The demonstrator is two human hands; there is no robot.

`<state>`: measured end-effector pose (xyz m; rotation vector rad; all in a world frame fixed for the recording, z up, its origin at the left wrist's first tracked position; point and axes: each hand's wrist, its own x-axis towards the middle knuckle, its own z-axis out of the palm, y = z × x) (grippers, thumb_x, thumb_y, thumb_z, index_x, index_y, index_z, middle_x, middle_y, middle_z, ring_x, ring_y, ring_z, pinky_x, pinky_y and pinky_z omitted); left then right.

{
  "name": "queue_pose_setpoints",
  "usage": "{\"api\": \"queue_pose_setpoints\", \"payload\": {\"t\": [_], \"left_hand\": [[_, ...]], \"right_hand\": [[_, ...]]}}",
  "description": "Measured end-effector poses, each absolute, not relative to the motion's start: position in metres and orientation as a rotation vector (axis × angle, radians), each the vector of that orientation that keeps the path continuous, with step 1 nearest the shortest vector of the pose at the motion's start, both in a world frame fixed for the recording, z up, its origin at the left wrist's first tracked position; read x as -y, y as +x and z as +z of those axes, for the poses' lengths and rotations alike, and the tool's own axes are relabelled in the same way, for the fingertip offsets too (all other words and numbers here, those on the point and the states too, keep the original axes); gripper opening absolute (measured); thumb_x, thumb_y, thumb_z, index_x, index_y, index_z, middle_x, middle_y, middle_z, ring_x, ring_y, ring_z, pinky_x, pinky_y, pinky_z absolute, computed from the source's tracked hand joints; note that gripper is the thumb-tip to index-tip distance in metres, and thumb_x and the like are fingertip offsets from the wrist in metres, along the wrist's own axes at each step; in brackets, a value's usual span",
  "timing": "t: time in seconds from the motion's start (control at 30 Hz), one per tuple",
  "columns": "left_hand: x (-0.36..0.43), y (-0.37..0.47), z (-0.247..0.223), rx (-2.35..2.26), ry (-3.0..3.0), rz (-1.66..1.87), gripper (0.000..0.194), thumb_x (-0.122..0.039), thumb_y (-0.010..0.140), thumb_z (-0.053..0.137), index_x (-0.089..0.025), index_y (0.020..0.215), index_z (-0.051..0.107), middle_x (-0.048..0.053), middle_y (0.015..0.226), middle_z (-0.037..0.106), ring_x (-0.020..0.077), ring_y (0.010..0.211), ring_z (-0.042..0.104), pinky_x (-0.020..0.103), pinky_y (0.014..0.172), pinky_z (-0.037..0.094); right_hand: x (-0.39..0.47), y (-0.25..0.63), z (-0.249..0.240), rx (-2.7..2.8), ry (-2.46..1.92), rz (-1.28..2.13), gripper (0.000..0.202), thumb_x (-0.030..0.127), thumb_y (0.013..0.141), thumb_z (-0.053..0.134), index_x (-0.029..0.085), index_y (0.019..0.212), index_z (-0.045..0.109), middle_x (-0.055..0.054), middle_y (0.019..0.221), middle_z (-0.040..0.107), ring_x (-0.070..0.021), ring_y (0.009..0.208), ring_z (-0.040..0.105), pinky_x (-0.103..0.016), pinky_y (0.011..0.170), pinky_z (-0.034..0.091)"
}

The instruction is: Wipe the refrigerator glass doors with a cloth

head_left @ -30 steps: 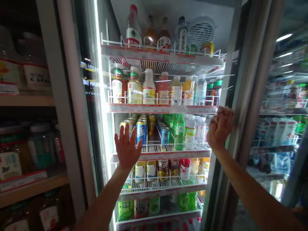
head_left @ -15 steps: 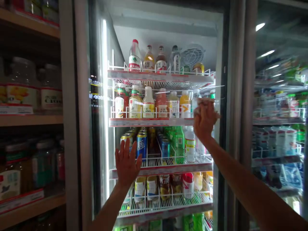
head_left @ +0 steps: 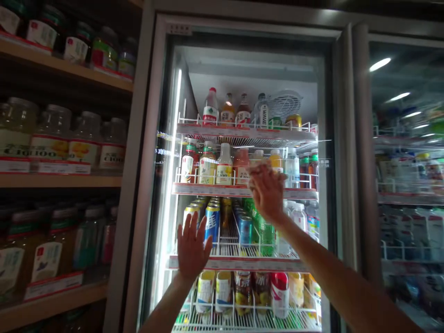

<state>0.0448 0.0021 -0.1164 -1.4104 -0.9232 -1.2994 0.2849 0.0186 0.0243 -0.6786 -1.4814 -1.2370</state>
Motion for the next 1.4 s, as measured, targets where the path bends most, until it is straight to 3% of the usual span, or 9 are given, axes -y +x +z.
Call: {"api": "queue_pose_setpoints", "payload": {"t": [0.1,0.3,0.53,0.6,0.8,0.93,1.07,1.3,1.4], "left_hand": [[-0.002,0.035,-0.108,0.917,-1.379,-1.309,0.064,-0.025,0.085,0.052,-0.021,0.143,0.025,0.013,0.150,0.026,0.0264,0.141,0.018,0.047,0.113,0.017],[-0.004,0.006,-0.095,0.934,-1.401,-1.247,0.058,-0.032,0.087,0.049,-0.023,0.141,0.030,0.011,0.152,0.022,0.0244,0.140,0.018,0.044,0.114,0.015],[-0.006,0.006,-0.100,0.929,-1.440,-1.300,0.059,-0.035,0.087,0.049,-0.025,0.142,0.029,0.008,0.152,0.020,0.0226,0.140,0.019,0.041,0.115,0.011],[-0.007,0.010,-0.100,0.933,-1.447,-1.326,0.058,-0.035,0.087,0.048,-0.024,0.142,0.030,0.008,0.153,0.019,0.0231,0.140,0.019,0.042,0.115,0.010],[-0.001,0.028,-0.104,1.036,-1.460,-1.408,0.057,-0.031,0.089,0.044,-0.017,0.142,0.029,0.011,0.153,0.016,0.0258,0.141,0.014,0.048,0.115,0.008],[0.011,0.036,-0.144,1.125,-1.555,-1.355,0.059,-0.032,0.088,0.045,-0.019,0.142,0.028,0.012,0.152,0.018,0.0266,0.142,0.012,0.048,0.114,0.012],[0.022,0.049,-0.199,1.215,-1.585,-1.267,0.062,-0.030,0.087,0.046,-0.018,0.143,0.024,0.014,0.152,0.019,0.0274,0.141,0.012,0.049,0.113,0.016],[0.031,0.084,-0.233,1.389,-1.518,-1.289,0.063,-0.029,0.088,0.044,-0.016,0.144,0.018,0.018,0.152,0.017,0.0277,0.142,0.010,0.049,0.111,0.022],[0.041,0.096,-0.251,1.450,-1.542,-1.229,0.064,-0.029,0.088,0.044,-0.016,0.144,0.018,0.019,0.151,0.018,0.0282,0.142,0.010,0.050,0.110,0.024]], "right_hand": [[-0.012,0.272,0.006,1.764,-0.567,-1.393,0.044,0.024,0.086,0.044,0.026,0.130,0.046,-0.003,0.143,0.041,-0.0257,0.137,0.027,-0.051,0.110,0.025],[-0.021,0.342,-0.001,1.356,-0.760,-1.237,0.047,0.022,0.087,0.043,0.025,0.134,0.042,-0.009,0.148,0.032,-0.0276,0.137,0.028,-0.056,0.108,0.026],[0.002,0.374,-0.178,1.722,-0.805,-1.280,0.059,0.019,0.082,0.051,0.027,0.139,0.035,-0.009,0.150,0.029,-0.0285,0.140,0.021,-0.057,0.108,0.027],[0.004,0.387,-0.177,1.730,-0.826,-1.294,0.059,0.020,0.082,0.052,0.026,0.138,0.036,-0.010,0.148,0.032,-0.0282,0.139,0.024,-0.056,0.108,0.028],[-0.018,0.432,-0.085,1.232,-0.974,-1.178,0.054,0.023,0.088,0.040,0.020,0.141,0.032,-0.017,0.149,0.027,-0.0306,0.139,0.024,-0.062,0.105,0.026],[-0.003,0.424,-0.171,1.556,-0.915,-1.199,0.056,0.020,0.084,0.048,0.022,0.139,0.036,-0.013,0.151,0.024,-0.0297,0.140,0.021,-0.061,0.107,0.025],[0.021,0.406,-0.265,2.053,-0.692,-1.170,0.040,0.011,0.080,0.051,0.027,0.116,0.059,-0.004,0.140,0.046,-0.0231,0.140,0.023,-0.051,0.113,0.024],[0.004,0.375,-0.208,2.076,-0.606,-1.045,0.039,0.017,0.082,0.052,0.026,0.119,0.057,-0.005,0.134,0.052,-0.0240,0.141,0.020,-0.057,0.114,0.012],[0.009,0.372,-0.233,2.295,-0.405,-1.086,0.042,0.011,0.082,0.048,0.022,0.121,0.056,-0.004,0.135,0.052,-0.0220,0.138,0.028,-0.051,0.115,0.013]]}}
